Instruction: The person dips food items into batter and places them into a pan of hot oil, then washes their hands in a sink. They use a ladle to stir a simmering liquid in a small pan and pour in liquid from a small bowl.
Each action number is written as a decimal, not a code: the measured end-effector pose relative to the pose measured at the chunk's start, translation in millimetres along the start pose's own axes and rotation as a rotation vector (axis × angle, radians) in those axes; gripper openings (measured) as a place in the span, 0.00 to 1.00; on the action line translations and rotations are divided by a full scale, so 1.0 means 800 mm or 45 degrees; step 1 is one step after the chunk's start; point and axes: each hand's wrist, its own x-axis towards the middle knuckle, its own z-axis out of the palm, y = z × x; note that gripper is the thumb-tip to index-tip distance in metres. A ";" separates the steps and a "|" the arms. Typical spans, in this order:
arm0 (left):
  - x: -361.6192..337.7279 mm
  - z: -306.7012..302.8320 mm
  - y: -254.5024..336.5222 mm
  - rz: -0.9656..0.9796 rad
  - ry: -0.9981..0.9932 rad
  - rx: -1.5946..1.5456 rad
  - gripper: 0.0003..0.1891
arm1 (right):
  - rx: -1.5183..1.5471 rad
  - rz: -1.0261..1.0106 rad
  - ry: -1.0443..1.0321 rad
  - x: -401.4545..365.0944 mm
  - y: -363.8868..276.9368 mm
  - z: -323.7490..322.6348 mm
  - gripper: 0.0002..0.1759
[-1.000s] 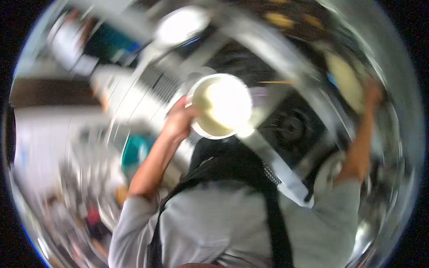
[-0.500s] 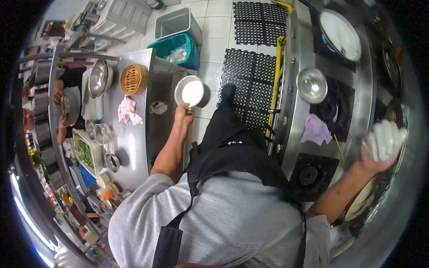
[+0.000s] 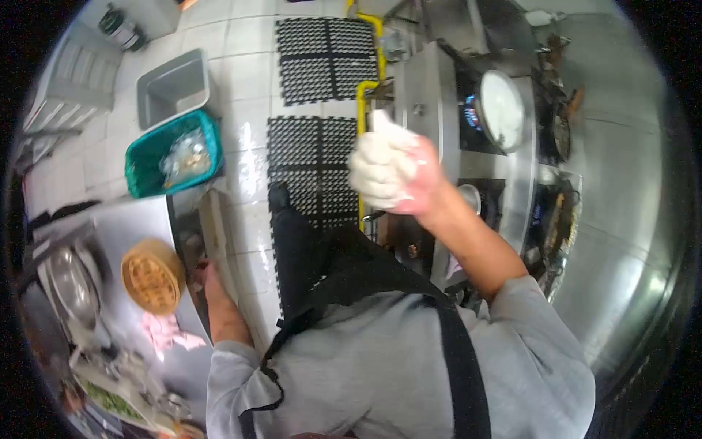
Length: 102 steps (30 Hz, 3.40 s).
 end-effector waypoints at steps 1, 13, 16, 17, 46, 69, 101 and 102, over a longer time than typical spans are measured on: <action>-0.021 0.005 -0.017 -0.018 -0.058 -0.003 0.08 | 0.028 0.031 0.041 0.018 -0.005 0.010 0.35; -0.235 0.172 -0.257 -0.680 -1.106 1.767 0.28 | 0.341 0.036 -0.405 0.095 -0.176 0.027 0.31; -0.231 0.298 -0.328 -0.271 -0.903 2.333 0.30 | 0.429 -0.045 -0.455 0.097 -0.247 0.023 0.32; -0.266 0.352 -0.351 -0.233 -0.921 2.504 0.31 | 0.468 -0.059 -0.432 0.093 -0.271 0.023 0.31; -0.939 0.549 -1.224 -2.377 -2.234 3.115 0.34 | 0.817 -1.995 -0.224 0.011 -0.775 -0.136 0.26; -1.117 0.456 -1.711 -1.322 -2.137 3.716 0.16 | 1.036 -2.585 -0.101 -0.188 -0.922 -0.311 0.22; -1.189 0.327 -1.979 -1.598 -1.725 3.508 0.12 | 0.453 -1.771 1.901 -0.320 -1.180 -0.603 0.14; -1.184 0.333 -1.958 -1.606 -1.712 3.513 0.12 | 0.590 -1.792 1.844 -0.320 -1.182 -0.607 0.14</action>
